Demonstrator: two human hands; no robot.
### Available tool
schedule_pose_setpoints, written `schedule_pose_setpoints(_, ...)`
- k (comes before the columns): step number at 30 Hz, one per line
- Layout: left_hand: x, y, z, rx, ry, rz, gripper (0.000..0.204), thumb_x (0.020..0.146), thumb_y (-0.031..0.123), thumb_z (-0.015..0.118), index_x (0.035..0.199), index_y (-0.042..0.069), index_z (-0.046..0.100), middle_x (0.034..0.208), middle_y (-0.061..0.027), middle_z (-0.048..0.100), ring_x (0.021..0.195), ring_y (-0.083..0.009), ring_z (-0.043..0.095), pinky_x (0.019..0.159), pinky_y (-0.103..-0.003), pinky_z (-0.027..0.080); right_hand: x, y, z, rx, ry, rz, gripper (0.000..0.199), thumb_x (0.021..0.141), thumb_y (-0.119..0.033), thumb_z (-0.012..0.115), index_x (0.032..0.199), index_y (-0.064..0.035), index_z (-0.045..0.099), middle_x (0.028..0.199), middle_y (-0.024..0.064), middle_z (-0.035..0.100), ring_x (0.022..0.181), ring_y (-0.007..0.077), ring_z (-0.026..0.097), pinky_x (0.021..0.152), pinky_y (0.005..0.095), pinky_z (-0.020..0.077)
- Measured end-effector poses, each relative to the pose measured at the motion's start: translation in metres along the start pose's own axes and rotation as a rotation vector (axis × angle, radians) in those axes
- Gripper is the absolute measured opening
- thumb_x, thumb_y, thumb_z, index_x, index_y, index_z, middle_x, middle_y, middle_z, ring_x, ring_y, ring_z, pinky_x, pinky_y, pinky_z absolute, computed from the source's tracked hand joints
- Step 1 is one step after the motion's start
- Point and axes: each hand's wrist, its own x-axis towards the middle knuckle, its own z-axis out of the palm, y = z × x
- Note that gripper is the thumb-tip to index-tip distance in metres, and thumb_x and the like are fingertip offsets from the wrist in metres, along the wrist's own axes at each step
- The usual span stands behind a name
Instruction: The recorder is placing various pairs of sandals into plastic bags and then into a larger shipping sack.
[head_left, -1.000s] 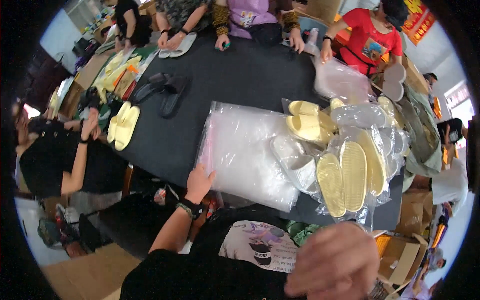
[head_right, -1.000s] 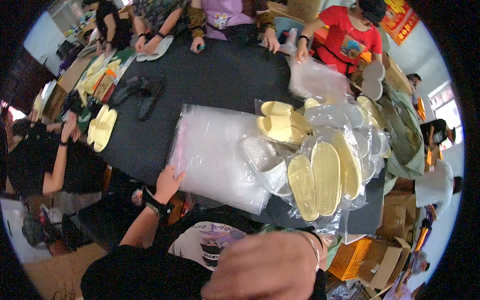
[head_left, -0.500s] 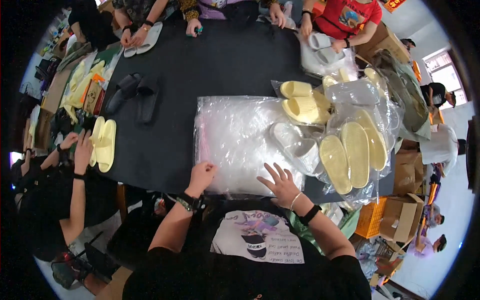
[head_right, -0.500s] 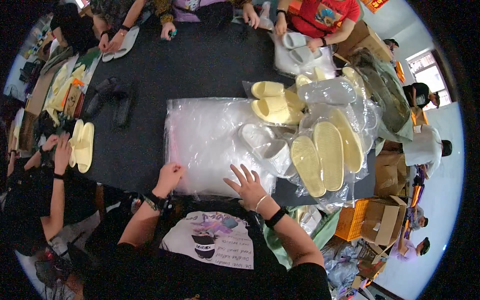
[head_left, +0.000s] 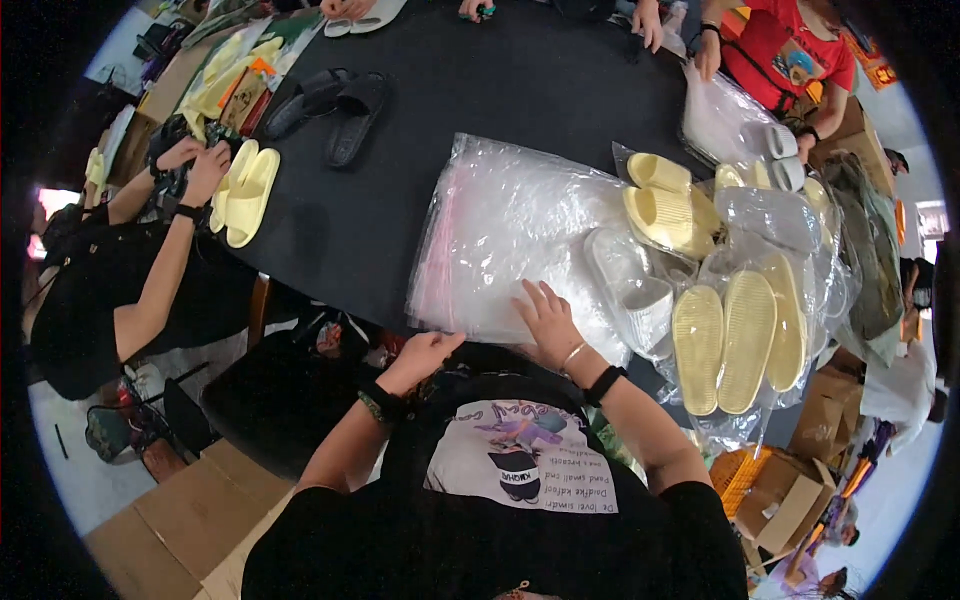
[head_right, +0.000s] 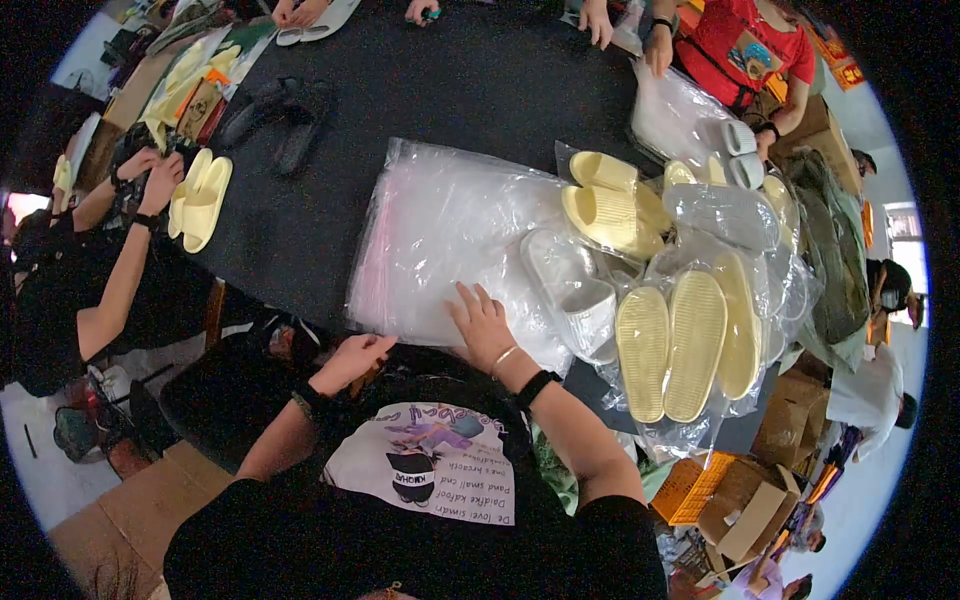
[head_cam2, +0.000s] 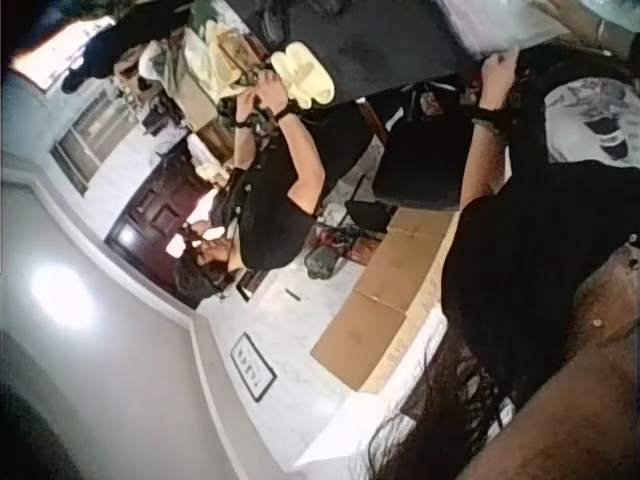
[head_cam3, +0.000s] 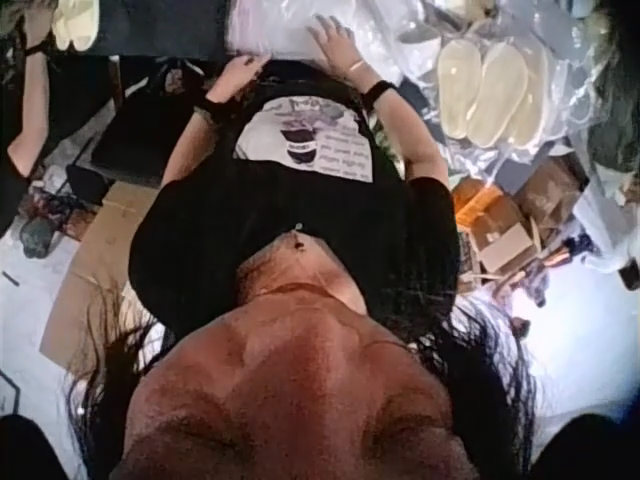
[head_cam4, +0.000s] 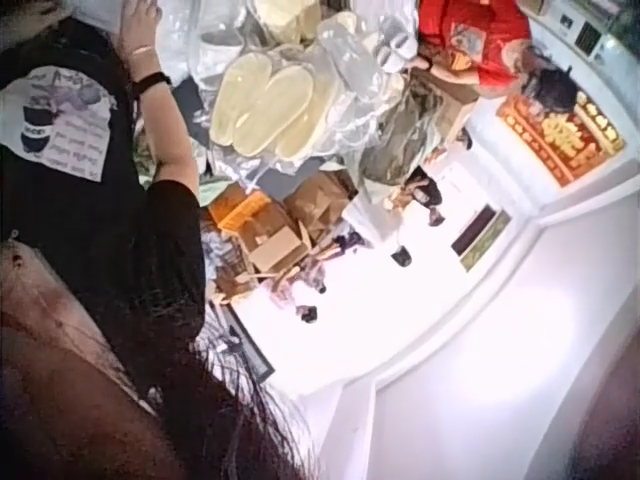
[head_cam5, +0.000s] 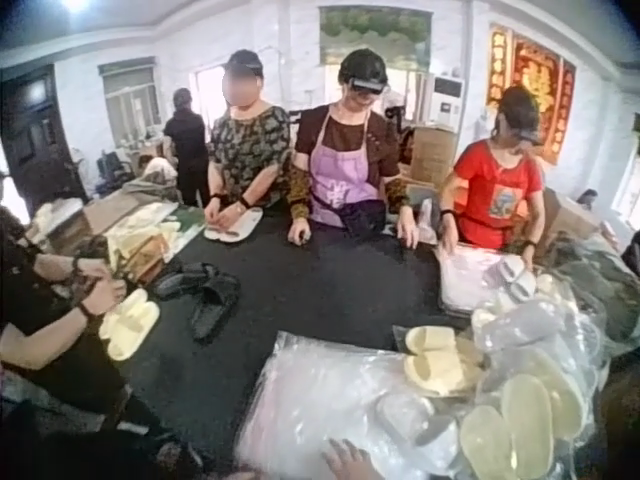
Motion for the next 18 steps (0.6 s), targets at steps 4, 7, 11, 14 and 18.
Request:
schedule_pose_setpoints(4,-0.004,0.002,0.005,-0.448,-0.196,-0.201,0.075,0.090,0.065,0.043,0.113,-0.004,0.060,0.083,-0.0087,0.066,0.067,-0.0160,0.061,0.062,-0.025,0.046,0.014,-0.012,-0.014,0.046,-0.186,-0.180,0.072,0.081,-0.054,0.061,0.139,-0.0168,0.039,0.149,0.0154,0.027,0.133,0.0412,0.028,0.104,0.0530,0.0291)
schedule_pose_setpoints(7,-0.010,0.017,0.005,-0.587,-0.279,-0.291,0.081,0.089,0.070,0.036,0.116,-0.004,0.058,0.085,-0.0099,0.067,0.067,-0.0152,0.062,0.059,-0.022,0.043,0.022,0.007,-0.001,0.303,-0.106,-0.095,0.058,0.089,-0.053,0.052,0.133,-0.0164,0.045,0.146,0.0143,0.033,0.131,0.0395,0.033,0.103,0.0534,0.0305)
schedule_pose_setpoints(11,-0.009,0.017,0.013,-0.592,-0.297,-0.319,0.081,0.088,0.070,0.037,0.118,-0.002,0.057,0.087,-0.0109,0.068,0.068,-0.0138,0.064,0.054,-0.020,0.041,0.026,0.018,0.000,0.400,-0.130,-0.140,0.052,0.091,-0.047,0.051,0.131,-0.0143,0.048,0.145,0.0130,0.036,0.131,0.0370,0.035,0.103,0.0513,0.0314)
schedule_pose_setpoints(14,-0.014,0.029,0.016,-0.671,-0.279,-0.363,0.064,0.091,0.057,0.049,0.115,-0.003,0.059,0.089,-0.0114,0.069,0.070,-0.0154,0.065,0.055,-0.021,0.043,0.022,0.005,0.003,0.070,-0.058,-0.175,0.052,0.088,-0.039,0.057,0.131,-0.0119,0.047,0.144,0.0134,0.036,0.131,0.0363,0.034,0.102,0.0495,0.0326)
schedule_pose_setpoints(18,0.001,0.001,0.028,-0.564,-0.182,-0.146,0.043,0.093,0.035,0.058,0.110,-0.004,0.061,0.091,-0.0117,0.069,0.074,-0.0172,0.066,0.058,-0.022,0.046,0.022,0.000,0.004,-0.163,-0.054,-0.171,0.056,0.080,-0.027,0.065,0.130,-0.0100,0.048,0.144,0.0136,0.037,0.132,0.0351,0.034,0.101,0.0483,0.0339)
